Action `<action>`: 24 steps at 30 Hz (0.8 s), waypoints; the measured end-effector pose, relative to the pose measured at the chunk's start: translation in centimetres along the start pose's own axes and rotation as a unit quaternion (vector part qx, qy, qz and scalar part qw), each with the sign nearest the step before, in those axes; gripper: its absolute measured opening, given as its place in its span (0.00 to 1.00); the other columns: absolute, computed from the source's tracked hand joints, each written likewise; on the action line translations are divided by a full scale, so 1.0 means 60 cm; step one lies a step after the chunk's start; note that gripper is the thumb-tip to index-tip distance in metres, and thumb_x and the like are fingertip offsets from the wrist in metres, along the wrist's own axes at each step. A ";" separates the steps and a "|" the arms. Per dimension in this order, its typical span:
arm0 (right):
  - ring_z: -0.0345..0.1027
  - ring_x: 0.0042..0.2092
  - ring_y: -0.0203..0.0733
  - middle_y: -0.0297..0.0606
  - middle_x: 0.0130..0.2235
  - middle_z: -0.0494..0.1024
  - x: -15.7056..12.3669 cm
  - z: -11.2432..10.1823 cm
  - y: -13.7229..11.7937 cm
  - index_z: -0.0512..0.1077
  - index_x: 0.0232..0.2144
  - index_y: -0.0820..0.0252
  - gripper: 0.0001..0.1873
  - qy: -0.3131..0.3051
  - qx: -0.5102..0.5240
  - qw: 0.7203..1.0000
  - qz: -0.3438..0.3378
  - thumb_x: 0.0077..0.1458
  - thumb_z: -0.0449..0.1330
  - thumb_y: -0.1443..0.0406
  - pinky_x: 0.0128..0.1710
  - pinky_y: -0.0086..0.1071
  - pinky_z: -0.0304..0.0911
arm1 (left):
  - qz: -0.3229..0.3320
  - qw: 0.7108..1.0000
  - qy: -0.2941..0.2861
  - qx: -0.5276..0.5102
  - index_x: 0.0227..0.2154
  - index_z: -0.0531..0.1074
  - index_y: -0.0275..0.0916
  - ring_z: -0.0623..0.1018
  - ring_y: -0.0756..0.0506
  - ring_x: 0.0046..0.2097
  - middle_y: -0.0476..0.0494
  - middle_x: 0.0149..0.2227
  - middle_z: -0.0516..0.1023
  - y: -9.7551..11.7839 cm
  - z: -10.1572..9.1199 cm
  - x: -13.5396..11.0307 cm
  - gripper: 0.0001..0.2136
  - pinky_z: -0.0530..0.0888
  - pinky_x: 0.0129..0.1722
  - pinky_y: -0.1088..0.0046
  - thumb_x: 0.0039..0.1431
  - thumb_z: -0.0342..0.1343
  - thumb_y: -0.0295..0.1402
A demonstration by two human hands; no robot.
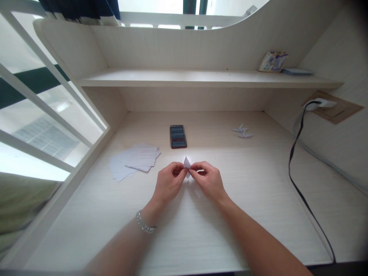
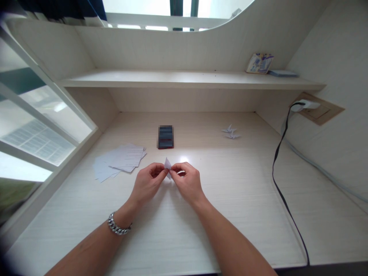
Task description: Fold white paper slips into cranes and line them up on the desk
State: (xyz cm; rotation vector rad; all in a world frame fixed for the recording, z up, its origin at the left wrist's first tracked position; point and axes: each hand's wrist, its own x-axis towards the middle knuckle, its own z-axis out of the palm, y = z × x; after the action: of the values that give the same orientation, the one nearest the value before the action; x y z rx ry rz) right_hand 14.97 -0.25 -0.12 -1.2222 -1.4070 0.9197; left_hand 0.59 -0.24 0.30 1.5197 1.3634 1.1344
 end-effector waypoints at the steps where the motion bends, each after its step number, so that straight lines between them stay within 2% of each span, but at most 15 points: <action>1: 0.71 0.34 0.41 0.39 0.33 0.76 0.000 0.000 0.001 0.75 0.29 0.59 0.06 0.001 0.000 1.000 -0.003 0.48 0.60 0.63 0.34 0.33 0.68 | 0.000 1.000 0.001 0.000 0.31 0.74 0.38 0.76 0.47 0.33 0.45 0.31 0.78 0.000 0.000 0.000 0.09 0.71 0.34 0.74 0.53 0.55 0.39; 8: 0.71 0.34 0.42 0.39 0.32 0.77 -0.001 -0.001 -0.001 0.76 0.29 0.58 0.07 -0.010 0.012 1.000 -0.001 0.48 0.60 0.62 0.34 0.33 0.68 | -0.006 1.000 0.014 0.003 0.29 0.74 0.38 0.76 0.47 0.31 0.46 0.29 0.78 0.003 -0.001 0.000 0.10 0.70 0.33 0.73 0.52 0.56 0.41; 16: 0.71 0.34 0.42 0.38 0.32 0.77 0.000 -0.003 0.000 0.76 0.29 0.58 0.06 -0.019 0.020 0.999 0.017 0.48 0.60 0.63 0.35 0.34 0.68 | 0.003 1.000 -0.002 0.031 0.30 0.73 0.40 0.76 0.47 0.34 0.47 0.31 0.78 0.003 -0.003 -0.001 0.09 0.70 0.35 0.74 0.54 0.54 0.40; 24: 0.71 0.35 0.42 0.39 0.33 0.77 0.000 -0.001 0.002 0.76 0.29 0.58 0.06 -0.018 0.012 1.000 0.004 0.49 0.60 0.63 0.36 0.34 0.67 | 0.012 0.999 0.007 0.031 0.30 0.73 0.39 0.76 0.48 0.33 0.47 0.31 0.78 0.004 -0.003 -0.001 0.09 0.70 0.35 0.74 0.54 0.54 0.39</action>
State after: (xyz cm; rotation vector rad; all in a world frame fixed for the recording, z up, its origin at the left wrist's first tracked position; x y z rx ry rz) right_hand 15.08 -0.25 -0.21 -1.1992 -1.4157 0.9650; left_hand 0.47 -0.34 0.60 1.5787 1.4043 1.1288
